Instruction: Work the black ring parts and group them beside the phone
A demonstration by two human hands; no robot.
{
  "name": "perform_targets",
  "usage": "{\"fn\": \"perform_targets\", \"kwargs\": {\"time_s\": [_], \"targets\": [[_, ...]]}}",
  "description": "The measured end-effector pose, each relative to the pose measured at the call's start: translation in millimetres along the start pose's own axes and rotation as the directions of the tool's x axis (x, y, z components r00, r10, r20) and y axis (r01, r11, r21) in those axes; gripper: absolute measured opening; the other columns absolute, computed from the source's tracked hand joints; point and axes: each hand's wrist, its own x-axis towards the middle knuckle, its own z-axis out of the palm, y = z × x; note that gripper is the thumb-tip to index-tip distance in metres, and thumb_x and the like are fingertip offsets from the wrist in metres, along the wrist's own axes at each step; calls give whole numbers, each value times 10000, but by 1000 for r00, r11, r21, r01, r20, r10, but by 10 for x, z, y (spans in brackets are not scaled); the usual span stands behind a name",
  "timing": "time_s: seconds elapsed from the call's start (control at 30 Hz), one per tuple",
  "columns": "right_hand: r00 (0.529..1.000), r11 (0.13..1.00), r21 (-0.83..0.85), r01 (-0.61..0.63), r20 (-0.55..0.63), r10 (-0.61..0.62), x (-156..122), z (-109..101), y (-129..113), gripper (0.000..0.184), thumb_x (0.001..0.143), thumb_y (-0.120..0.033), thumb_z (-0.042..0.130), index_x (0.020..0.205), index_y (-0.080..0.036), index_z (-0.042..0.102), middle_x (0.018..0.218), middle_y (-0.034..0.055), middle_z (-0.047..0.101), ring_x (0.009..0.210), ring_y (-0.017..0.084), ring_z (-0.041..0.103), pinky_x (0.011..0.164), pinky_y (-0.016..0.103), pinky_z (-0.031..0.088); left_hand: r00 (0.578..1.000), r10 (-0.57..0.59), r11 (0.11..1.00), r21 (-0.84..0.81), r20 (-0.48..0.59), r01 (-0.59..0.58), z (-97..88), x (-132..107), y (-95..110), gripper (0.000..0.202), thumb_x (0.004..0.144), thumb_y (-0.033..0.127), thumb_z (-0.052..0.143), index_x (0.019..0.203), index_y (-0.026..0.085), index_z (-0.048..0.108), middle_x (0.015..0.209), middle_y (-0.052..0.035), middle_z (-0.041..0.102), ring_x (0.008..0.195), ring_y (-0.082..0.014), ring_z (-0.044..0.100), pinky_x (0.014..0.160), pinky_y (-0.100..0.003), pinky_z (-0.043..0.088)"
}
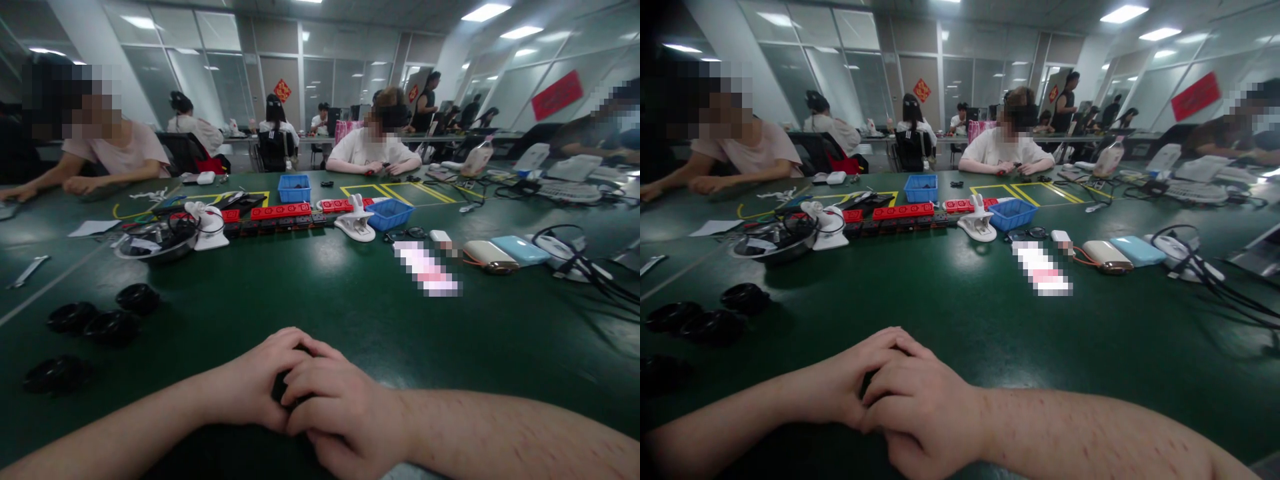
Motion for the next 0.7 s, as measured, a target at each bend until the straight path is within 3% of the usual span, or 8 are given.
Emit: {"fn": "perform_targets", "kwargs": {"time_s": [0.17,0.33,0.43,0.53,0.7], "targets": [[995,996,19,92,25,-93,-9,0,4,212,738,-152,371,817,-137,567,860,46,639,971,134,542,1050,369,252,991,33,998,51,128,-40,-27,-36,41,608,506,184,730,1082,288,564,1160,4,497,1116,-266,437,1077,-511,53],[993,993,10,114,-17,-114,-7,13,11,207,767,-187,395,806,-145,594,828,30,655,974,147,538,1040,374,268,985,11,993,110,173,-31,7,-40,18,820,536,298,738,1275,270,385,1259,-48,441,1187,-303,373,1051,-578,26],[995,996,-7,91,-34,-91,-5,29,2,212,770,-197,395,837,-146,589,834,22,654,909,132,541,1009,349,301,996,-13,993,120,83,3,62,-37,-5,810,549,411,733,1251,214,378,1196,-78,479,1145,-303,408,1046,-590,67],[998,999,-31,27,-61,-29,-7,32,-22,215,773,-198,398,892,-147,569,852,24,647,894,133,530,952,331,342,995,-69,978,190,-78,83,139,-39,7,752,493,456,747,1123,164,458,1071,-93,513,1052,-301,461,1038,-596,89],[988,984,-90,-152,-54,148,-8,-5,-61,215,790,-199,442,972,-137,538,909,58,614,889,157,515,822,343,384,954,-126,943,267,-272,201,216,-41,73,391,541,370,710,842,195,534,916,-32,535,938,-250,507,1032,-584,92]]}}
